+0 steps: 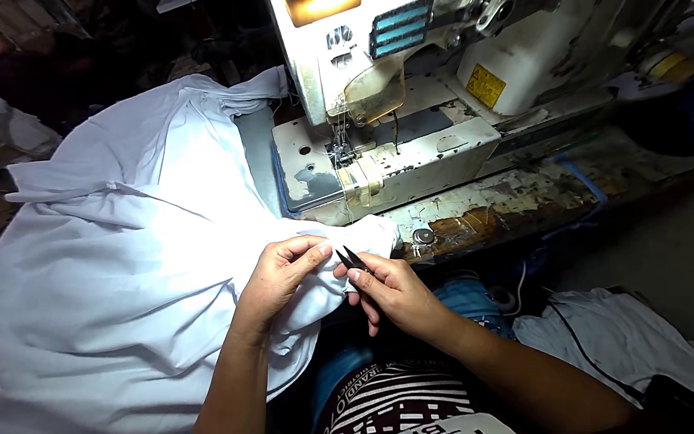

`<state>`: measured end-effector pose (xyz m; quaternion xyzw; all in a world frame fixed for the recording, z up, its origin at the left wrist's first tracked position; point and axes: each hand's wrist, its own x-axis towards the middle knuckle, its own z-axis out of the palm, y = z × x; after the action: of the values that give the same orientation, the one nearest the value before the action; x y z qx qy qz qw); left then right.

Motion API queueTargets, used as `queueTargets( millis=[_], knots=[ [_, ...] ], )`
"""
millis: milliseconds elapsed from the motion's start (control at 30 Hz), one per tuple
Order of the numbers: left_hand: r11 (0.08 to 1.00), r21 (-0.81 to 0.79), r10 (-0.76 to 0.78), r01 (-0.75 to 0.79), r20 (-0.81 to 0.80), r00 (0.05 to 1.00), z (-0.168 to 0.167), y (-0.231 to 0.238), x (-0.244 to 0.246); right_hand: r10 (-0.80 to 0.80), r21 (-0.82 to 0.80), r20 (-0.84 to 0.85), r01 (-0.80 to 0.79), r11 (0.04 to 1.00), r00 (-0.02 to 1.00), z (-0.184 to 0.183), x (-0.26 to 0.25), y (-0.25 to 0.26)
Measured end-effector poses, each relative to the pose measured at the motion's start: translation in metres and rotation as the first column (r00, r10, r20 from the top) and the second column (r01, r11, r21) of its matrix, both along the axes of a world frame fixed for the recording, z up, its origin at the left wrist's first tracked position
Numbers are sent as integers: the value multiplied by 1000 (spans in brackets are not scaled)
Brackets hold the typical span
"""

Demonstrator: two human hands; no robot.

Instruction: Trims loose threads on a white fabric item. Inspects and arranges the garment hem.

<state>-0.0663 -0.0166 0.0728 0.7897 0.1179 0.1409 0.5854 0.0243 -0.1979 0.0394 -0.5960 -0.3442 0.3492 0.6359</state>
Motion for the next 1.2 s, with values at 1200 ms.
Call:
queueTargets(
  millis=[1200],
  knots=[
    [996, 92, 6, 2, -91, 996, -10, 6, 1, -233, 492, 563, -95, 865, 793, -28, 9, -1]
  ],
)
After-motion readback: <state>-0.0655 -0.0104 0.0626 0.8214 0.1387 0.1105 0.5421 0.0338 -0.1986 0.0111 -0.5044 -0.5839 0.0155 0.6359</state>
